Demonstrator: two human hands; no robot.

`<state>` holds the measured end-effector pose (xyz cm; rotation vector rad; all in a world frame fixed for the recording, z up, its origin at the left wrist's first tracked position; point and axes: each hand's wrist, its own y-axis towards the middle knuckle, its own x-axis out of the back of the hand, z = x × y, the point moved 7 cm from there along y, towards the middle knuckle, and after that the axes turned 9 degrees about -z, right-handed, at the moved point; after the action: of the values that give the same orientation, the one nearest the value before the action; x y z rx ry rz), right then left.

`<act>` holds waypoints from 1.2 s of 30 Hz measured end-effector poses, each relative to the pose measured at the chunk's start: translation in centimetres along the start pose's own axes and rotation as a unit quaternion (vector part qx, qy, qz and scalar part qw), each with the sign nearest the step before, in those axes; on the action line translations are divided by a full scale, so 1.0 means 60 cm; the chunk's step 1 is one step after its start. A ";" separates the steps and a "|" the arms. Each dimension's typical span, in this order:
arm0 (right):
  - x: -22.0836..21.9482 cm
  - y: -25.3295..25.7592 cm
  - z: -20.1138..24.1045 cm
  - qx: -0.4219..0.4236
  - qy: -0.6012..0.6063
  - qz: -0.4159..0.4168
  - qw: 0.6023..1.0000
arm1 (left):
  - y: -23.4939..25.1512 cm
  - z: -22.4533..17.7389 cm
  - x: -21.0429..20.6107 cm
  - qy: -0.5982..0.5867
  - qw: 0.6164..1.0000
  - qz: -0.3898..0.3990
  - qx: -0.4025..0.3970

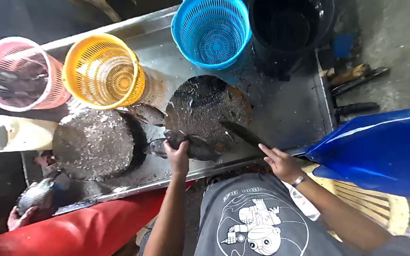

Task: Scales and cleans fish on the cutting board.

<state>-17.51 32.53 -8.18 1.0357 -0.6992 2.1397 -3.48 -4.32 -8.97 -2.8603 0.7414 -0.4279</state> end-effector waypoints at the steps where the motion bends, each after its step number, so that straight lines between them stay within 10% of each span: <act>1: -0.004 -0.019 -0.015 0.040 -0.055 -0.029 0.997 | 0.010 -0.011 0.011 0.009 1.000 0.009 -0.004; 5: -0.049 -0.027 -0.030 0.176 -0.146 -0.040 0.973 | 0.056 -0.074 0.026 0.117 0.990 0.064 -0.043; 8: -0.018 0.090 -0.019 -0.028 -0.133 -0.009 0.991 | 0.088 -0.156 -0.021 0.270 0.954 0.104 -0.080; 11: 0.009 0.128 -0.025 -0.121 -0.103 -0.037 0.987 | 0.079 -0.227 -0.078 0.548 0.826 0.103 -0.085; 14: -0.031 0.046 -0.037 0.055 -0.138 -0.017 0.989 | 0.085 -0.225 -0.138 0.678 0.721 0.128 -0.066; 16: -0.045 0.044 -0.034 0.100 -0.159 0.017 0.982 | 0.109 -0.182 -0.160 0.662 0.729 0.160 -0.060; 21: 0.053 0.248 -0.018 -0.127 0.022 -0.024 0.991 | 0.115 -0.090 -0.192 0.590 0.787 0.168 -0.069; 26: 0.087 0.250 -0.026 -0.193 0.223 -0.025 0.955 | -0.003 -0.066 -0.202 0.607 0.751 0.142 -0.216; 36: 0.035 0.253 0.111 -0.003 -0.017 0.194 0.981 | -0.018 -0.025 -0.171 0.561 0.789 0.119 -0.222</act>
<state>-26.61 18.80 -5.54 0.9987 -0.9899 2.4494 -12.06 1.62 -9.71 -2.5375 1.4736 -2.2434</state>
